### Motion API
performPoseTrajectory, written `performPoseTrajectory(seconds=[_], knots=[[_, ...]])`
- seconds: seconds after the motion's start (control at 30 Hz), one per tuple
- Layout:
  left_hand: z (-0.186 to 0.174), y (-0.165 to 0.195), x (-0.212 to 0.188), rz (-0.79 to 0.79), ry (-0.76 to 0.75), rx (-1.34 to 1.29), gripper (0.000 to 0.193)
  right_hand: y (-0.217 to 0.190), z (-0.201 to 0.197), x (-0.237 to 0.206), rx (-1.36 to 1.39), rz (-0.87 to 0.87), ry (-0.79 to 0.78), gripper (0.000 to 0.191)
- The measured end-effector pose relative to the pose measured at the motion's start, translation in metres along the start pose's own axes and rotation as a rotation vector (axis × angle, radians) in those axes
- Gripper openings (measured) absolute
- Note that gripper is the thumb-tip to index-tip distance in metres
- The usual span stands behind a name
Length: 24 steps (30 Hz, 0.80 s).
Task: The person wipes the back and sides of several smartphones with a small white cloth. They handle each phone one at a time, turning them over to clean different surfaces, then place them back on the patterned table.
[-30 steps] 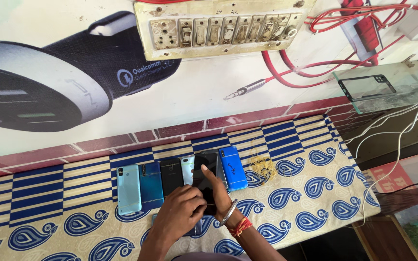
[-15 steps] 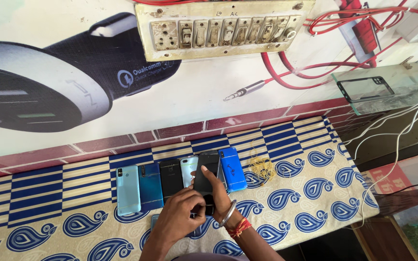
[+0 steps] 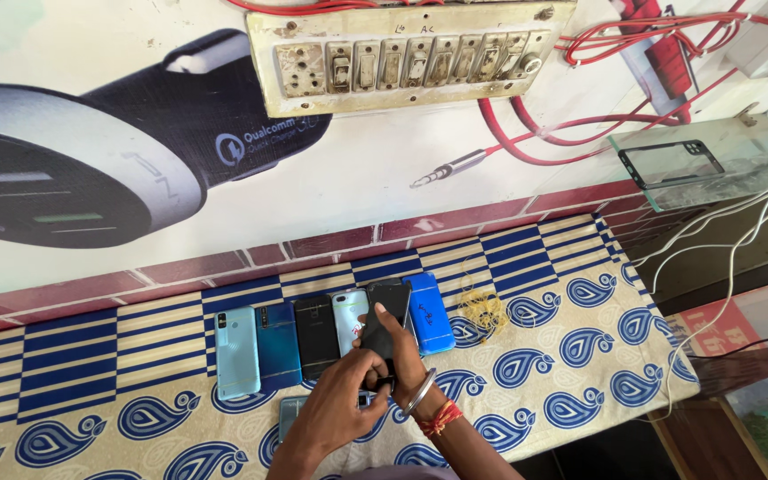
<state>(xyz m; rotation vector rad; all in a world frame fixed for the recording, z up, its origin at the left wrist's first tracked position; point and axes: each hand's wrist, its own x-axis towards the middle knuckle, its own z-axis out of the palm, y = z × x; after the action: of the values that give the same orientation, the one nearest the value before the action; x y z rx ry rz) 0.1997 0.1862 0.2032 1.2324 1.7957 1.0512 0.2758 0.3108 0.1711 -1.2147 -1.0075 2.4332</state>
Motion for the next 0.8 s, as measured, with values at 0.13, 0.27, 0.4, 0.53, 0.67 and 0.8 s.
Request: performPoseTrajectory(seconds=[0.13,0.27,0.4,0.53,0.67,0.8], knots=[[-0.002,0.005,0.002,-0.010,0.000,0.058,0.027,0.000,0.000,0.000,-0.021,-0.029,-0.013,0.064],[-0.005,0.009,0.004,-0.087,-0.039,0.060,0.020,0.002,0.000,0.002,-0.001,-0.023,0.006,0.062],[-0.004,0.006,0.004,-0.077,-0.042,0.062,0.017,0.002,0.001,0.006,0.016,-0.043,0.009,0.059],[-0.002,-0.002,0.006,-0.044,-0.078,0.007,0.016,0.003,0.003,0.004,0.023,-0.054,0.014,0.056],[0.001,-0.008,0.006,-0.060,-0.097,-0.014,0.015,0.002,0.005,0.002,0.003,-0.052,0.016,0.054],[0.000,-0.010,0.006,0.004,-0.084,-0.045,0.013,0.004,0.003,0.004,0.068,-0.034,-0.017,0.050]])
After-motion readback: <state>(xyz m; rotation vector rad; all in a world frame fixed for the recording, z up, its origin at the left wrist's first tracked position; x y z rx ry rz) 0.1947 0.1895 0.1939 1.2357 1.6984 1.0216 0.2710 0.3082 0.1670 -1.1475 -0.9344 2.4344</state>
